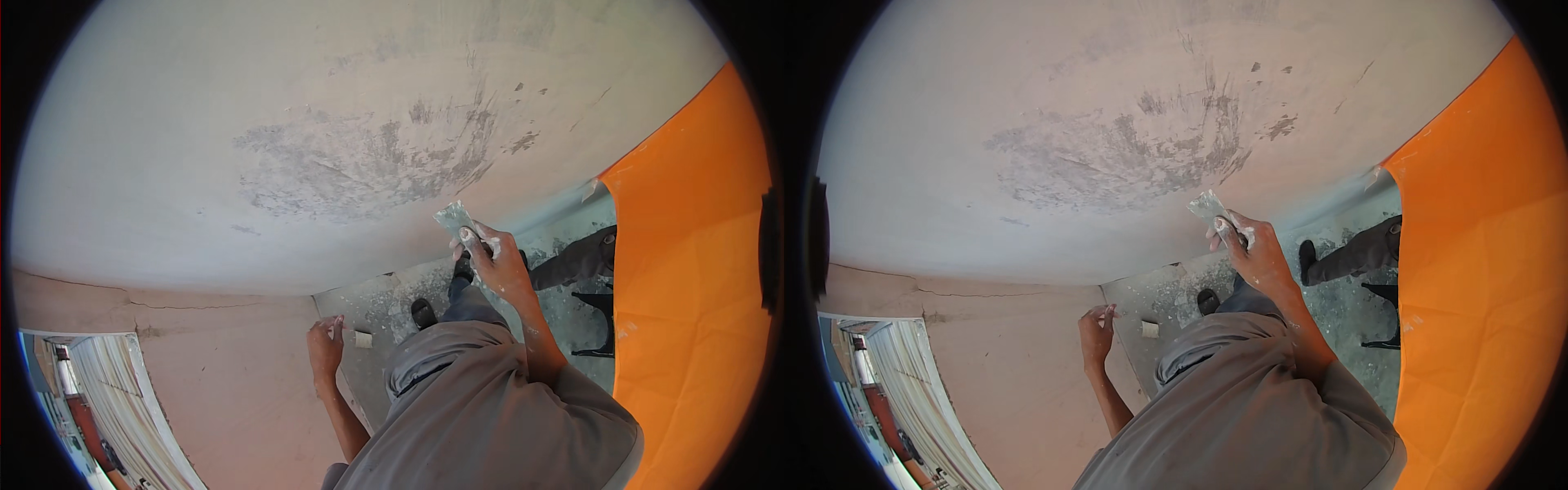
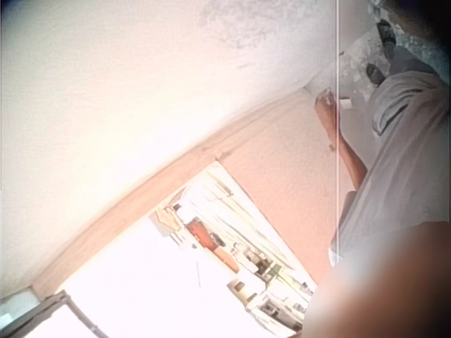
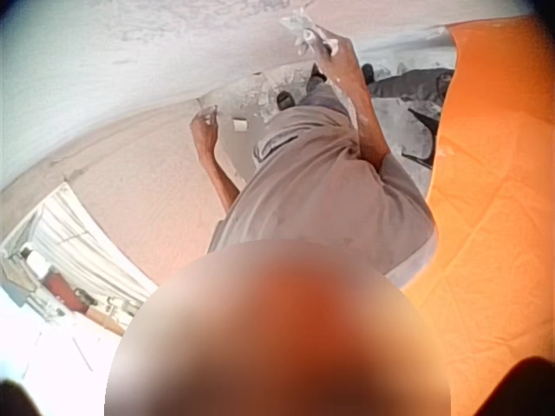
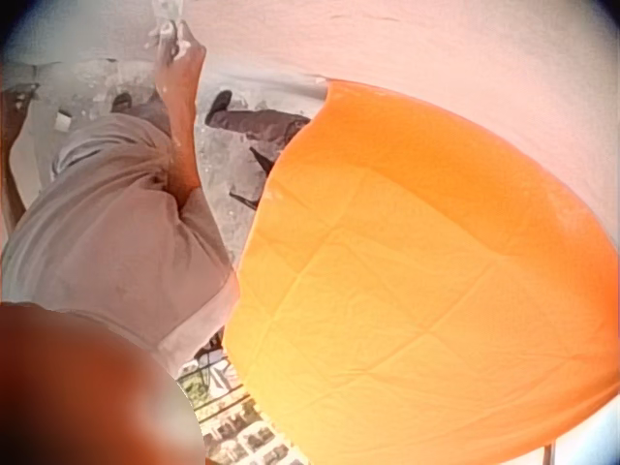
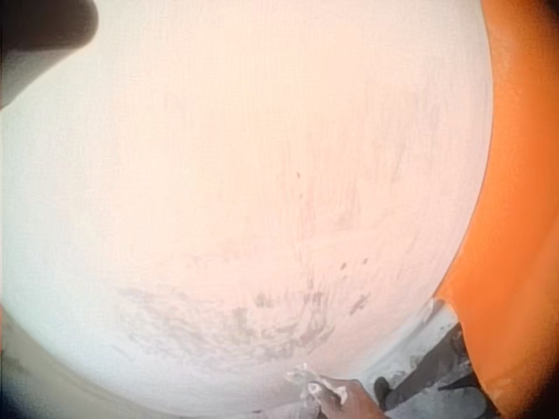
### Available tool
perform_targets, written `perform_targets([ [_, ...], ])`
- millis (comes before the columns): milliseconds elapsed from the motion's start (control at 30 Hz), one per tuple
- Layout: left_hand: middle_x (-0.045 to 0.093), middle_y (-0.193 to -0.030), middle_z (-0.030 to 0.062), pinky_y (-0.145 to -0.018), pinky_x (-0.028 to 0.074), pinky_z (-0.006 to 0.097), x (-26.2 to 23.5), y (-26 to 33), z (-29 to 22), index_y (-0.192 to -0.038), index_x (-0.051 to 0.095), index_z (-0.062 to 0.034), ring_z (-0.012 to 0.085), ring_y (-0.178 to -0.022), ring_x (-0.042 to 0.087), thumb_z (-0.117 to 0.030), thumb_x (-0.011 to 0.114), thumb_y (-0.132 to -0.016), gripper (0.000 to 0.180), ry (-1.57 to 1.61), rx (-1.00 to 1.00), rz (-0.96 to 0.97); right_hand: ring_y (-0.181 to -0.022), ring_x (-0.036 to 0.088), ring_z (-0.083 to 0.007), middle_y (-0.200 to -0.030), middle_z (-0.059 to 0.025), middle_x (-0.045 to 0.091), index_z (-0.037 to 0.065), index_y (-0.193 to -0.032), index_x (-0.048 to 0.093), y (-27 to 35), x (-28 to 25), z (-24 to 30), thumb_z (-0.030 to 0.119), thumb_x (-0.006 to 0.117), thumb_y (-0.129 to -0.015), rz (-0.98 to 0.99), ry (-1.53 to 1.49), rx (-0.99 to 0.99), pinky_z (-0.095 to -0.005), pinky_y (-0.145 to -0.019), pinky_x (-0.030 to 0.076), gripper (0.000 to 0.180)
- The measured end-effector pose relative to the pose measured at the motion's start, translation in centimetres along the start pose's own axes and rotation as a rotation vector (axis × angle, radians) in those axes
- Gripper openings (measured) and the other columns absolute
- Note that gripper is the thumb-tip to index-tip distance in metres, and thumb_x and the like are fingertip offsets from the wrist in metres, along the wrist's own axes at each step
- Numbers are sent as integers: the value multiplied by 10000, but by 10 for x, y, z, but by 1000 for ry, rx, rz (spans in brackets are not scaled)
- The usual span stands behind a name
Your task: The person is scraping and smoothing putty on a wall using a putty knife.
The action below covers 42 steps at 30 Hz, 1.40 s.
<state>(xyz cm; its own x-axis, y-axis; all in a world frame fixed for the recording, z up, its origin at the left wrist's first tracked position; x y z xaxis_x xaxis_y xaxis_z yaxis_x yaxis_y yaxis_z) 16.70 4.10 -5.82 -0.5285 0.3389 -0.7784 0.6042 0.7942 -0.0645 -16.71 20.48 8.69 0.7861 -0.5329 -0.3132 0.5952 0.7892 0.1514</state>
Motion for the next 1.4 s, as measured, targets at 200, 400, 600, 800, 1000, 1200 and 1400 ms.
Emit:
perform_targets([
  [200, 738, -925, 163, -728, 566, 363, -3, -23, -57, -957, 710, 17, 296, -809, 717, -97, 590, -979, 167, 241, -141, 111, -524, 403, -56, -640, 6, 531, -16, -958, 668, -24, -35, 51, 175, 553, -1037, -111, 161, -401, -250, -511, 358, 236],
  [400, 733, -918, 158, -738, 558, 360, 8, -16, -102, -1005, 695, 3, 263, -813, 717, -62, 581, -974, 134, 357, -22, 176, -507, 410, -26, -653, -1, 612, 17, -1117, 726, -17, -63, 121, 281, 547, -1052, -131, -113, -393, -223, -471, 327, 325],
  [600, 744, -946, 130, -741, 554, 341, 22, 11, -131, -1004, 709, 4, 202, -829, 715, -57, 551, -989, 170, 499, -99, 222, -478, 425, -25, -706, -30, 659, 25, -1245, 669, -35, -20, 91, 285, 534, -1059, 87, -423, -319, -203, -432, 329, 347],
  [800, 695, -1198, 128, -880, 524, 356, 19, 16, -184, -1256, 602, -4, 223, -1052, 666, -242, 489, -1061, 328, 806, -116, 143, -647, 553, -63, -919, -100, 741, -20, -1188, 687, -37, 2, 94, 270, 545, -1053, 206, -598, -446, -235, -560, 466, 350],
  [1000, 567, -1376, 188, -1015, 463, 420, 34, -19, -235, -1532, 278, -27, 257, -1260, 546, -558, 342, -1055, 717, 1046, 57, 12, -754, 603, -75, -965, -89, 752, -28, -1133, 721, -26, 36, 47, 238, 560, -1044, 74, -791, -300, -252, -646, 504, 323],
  [1200, 379, -679, -37, -375, 296, 226, 37, -23, -257, -1081, 512, -39, 38, -448, 331, -479, 325, -1090, 479, 1117, -239, -66, -624, 571, -61, -904, -97, 761, 1, -1153, 647, -34, 45, 31, 261, 506, -1064, 88, -640, -298, -228, -591, 496, 309],
  [1400, 344, -567, -64, -405, 245, 228, 10, -51, -257, -965, 566, -37, 31, -452, 321, -461, 363, -1088, 486, 959, -225, -18, -608, 598, -70, -895, -118, 758, -5, -1080, 622, -46, 50, 40, 283, 459, -1084, 139, -863, -238, -227, -579, 511, 330],
])
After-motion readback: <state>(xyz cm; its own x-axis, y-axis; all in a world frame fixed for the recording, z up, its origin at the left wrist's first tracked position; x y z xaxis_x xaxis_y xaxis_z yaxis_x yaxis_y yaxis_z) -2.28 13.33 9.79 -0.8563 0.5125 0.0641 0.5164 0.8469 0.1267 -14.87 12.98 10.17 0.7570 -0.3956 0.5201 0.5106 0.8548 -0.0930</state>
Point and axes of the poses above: each hand's wrist, its own y-axis away from the middle knuckle, its own x-axis out of the palm, z = x × y, the point moved 1 cm from there along -y, towards the middle knuckle
